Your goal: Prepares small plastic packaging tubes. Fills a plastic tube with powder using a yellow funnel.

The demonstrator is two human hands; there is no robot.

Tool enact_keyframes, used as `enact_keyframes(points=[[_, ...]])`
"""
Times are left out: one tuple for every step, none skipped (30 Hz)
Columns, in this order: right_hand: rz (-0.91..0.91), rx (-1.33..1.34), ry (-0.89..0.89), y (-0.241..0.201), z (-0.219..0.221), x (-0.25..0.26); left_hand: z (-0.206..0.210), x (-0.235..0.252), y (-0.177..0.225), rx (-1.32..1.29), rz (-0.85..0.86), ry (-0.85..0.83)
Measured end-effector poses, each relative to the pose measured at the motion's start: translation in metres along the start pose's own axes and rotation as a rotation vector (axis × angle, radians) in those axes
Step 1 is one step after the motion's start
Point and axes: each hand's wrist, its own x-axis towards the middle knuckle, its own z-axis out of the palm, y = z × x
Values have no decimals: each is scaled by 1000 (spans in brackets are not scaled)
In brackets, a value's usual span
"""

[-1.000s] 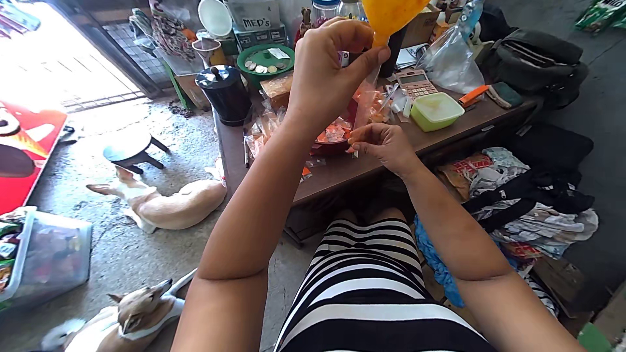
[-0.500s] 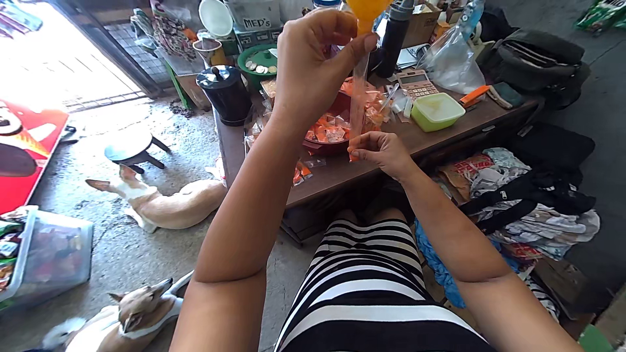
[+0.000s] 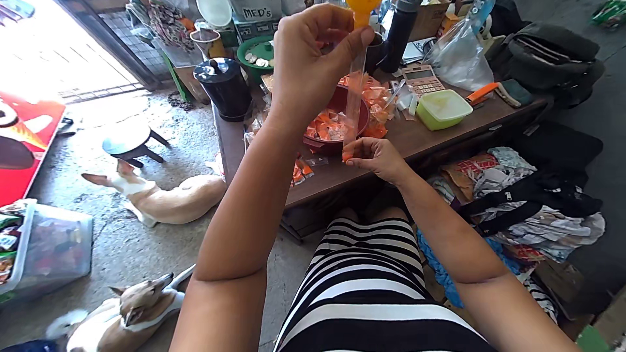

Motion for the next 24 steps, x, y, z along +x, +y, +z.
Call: enact_keyframes(points=[[-4, 0, 1, 1, 1, 1, 0, 0, -1, 2, 2, 1], [-6, -2, 7, 1, 2, 2, -1, 1, -2, 2, 2, 0], [-13, -7, 16, 2, 4, 2, -1, 1, -2, -1, 2, 1], [-23, -12, 27, 3, 5, 3, -1, 2, -3, -5, 3, 5], [-33, -16, 38, 3, 6, 4, -2, 2, -4, -5, -1, 6], [-37, -22, 47, 4, 7, 4, -2, 2, -4, -5, -3, 7], [-38, -28, 46, 5, 7, 4, -2, 2, -4, -4, 1, 6], [-30, -39, 30, 7, 5, 4, -2, 1, -5, -3, 6, 2], [-17, -61, 5, 8, 2, 4, -3, 1, -6, -4, 7, -5], [-7, -91, -21, 10, -3, 4, -4, -1, -8, -7, 3, -13], [-4, -113, -19, 11, -10, 4, -4, -3, -8, -11, -4, -22], [-19, -121, 26, 11, -17, 4, -6, -5, -9, -13, -14, -33], [-39, -108, 109, 10, -26, 4, -7, -7, -9, -15, -20, -43], [-55, -80, 215, 10, -36, 6, -8, -10, -10, -17, -22, -49], [-52, -43, 348, 11, -48, 11, -10, -13, -10, -17, -24, -50], [-24, -5, 478, 13, -60, 18, -11, -15, -11, -20, -25, -50], [24, 19, 584, 14, -72, 26, -11, -18, -11, -29, -25, -52], [82, 32, 658, 15, -83, 36, -12, -20, -12, -37, -25, -52], [151, 54, 692, 16, -92, 45, -12, -23, -12, -47, -25, -54], [221, 78, 702, 17, -100, 55, -12, -25, -13, -59, -24, -53], [287, 113, 700, 18, -106, 66, -11, -27, -12, -66, -25, -52], [341, 152, 695, 19, -111, 75, -11, -29, -12, -74, -27, -51], [380, 197, 690, 21, -114, 84, -11, -31, -12, -77, -27, -48], [408, 236, 681, 23, -118, 92, -11, -33, -11, -79, -27, -45]])
